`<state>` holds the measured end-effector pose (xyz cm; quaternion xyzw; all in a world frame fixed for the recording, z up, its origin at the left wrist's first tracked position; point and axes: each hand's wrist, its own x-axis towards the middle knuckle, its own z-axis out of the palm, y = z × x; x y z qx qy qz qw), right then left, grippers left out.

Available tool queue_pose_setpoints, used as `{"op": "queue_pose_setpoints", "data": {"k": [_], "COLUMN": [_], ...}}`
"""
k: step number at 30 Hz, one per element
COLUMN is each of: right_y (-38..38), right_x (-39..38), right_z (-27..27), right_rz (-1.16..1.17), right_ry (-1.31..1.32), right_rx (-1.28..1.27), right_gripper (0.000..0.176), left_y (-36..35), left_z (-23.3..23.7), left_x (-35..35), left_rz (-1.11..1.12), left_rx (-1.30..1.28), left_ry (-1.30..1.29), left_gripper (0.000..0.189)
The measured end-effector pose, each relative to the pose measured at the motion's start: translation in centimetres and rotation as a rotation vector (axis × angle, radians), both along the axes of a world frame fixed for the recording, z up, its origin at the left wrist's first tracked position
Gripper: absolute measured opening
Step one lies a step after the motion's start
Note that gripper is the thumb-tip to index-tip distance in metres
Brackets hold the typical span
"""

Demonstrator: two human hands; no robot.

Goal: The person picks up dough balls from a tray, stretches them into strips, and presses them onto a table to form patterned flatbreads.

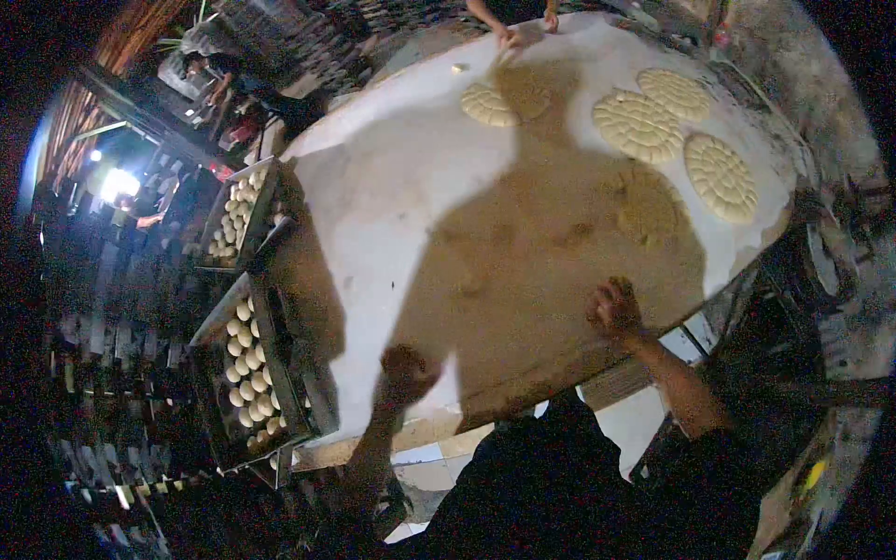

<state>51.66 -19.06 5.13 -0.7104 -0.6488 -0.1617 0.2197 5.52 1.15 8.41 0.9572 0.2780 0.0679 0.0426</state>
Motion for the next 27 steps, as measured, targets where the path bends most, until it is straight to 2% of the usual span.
{"op": "queue_pose_setpoints", "data": {"k": [2, 4, 6, 7, 8, 10, 11, 13, 14, 16, 18, 20, 22, 23, 24, 27], "right_y": [3.8, 8.7, 12.3, 12.4, 11.4, 8.4, 5.1, 3.0, 2.2, 6.5, 10.6, 14.1, 14.6, 13.6, 11.9, 6.8], "right_x": [2.1, 1.4, -2.0, -4.1, -5.8, -6.9, -6.8, -2.8, 0.1, 3.1, 3.0, 0.9, -3.5, -4.8, -4.5, -0.8], "right_z": [1.9, 2.2, 0.5, 1.9, 3.2, -1.0, -4.5, -3.4, 0.9, 6.5, 6.6, 2.7, 1.1, 0.7, 0.3, -1.1], "right_rz": [0.062, 0.074, 0.065, 0.076, 0.092, 0.354, 0.338, 0.412, 0.492, 0.229, 0.094, 0.127, 0.117, 0.111, 0.223, 0.479], "right_ry": [0.142, 0.322, 0.516, 0.594, 0.666, 0.604, 0.544, 0.281, 0.071, 0.879, 1.035, 0.552, 0.543, 0.537, 0.442, 0.213], "right_rx": [-0.001, 0.031, 0.145, 0.006, -0.132, -0.276, -0.265, -0.339, -0.419, -0.586, -0.556, -0.328, -0.215, -0.163, -0.21, -0.344], "right_gripper": [0.047, 0.053, 0.056, 0.054, 0.053, 0.041, 0.039, 0.037, 0.036, 0.036, 0.035, 0.032, 0.032, 0.032, 0.035, 0.041], "left_y": [4.6, 7.1, 6.5, 4.3, 1.8, -3.1, -5.4, -7.1, -6.3, -2.2, 1.8, 4.1, 3.6, 1.9, 0.0, -4.0], "left_z": [0.2, -0.9, -2.3, 0.2, 0.2, 0.1, 0.5, 0.4, 0.4, 1.6, 3.1, 3.2, 2.1, 1.5, 0.7, -4.3], "left_x": [2.8, 7.7, 12.2, 14.5, 14.9, 15.8, 14.4, 10.1, 8.1, 6.0, 7.7, 11.4, 14.5, 15.1, 15.4, 9.5], "left_rz": [0.136, 0.145, 0.178, 0.288, 0.303, 0.328, 0.298, 0.199, 0.176, 0.284, 0.406, 0.485, 0.625, 0.652, 0.673, 0.282], "left_rx": [-0.081, 0.05, 0.168, -0.024, -0.029, -0.036, -0.027, -0.055, -0.047, -0.013, 0.047, 0.071, -0.018, -0.027, -0.031, -0.047], "left_ry": [-0.164, -0.127, -0.089, -0.124, -0.18, -0.296, -0.29, -0.185, -0.115, -0.107, -0.263, -0.449, -0.573, -0.542, -0.515, -0.3], "left_gripper": [0.03, 0.026, 0.022, 0.021, 0.02, 0.019, 0.019, 0.019, 0.02, 0.021, 0.023, 0.024, 0.027, 0.029, 0.03, 0.066]}}
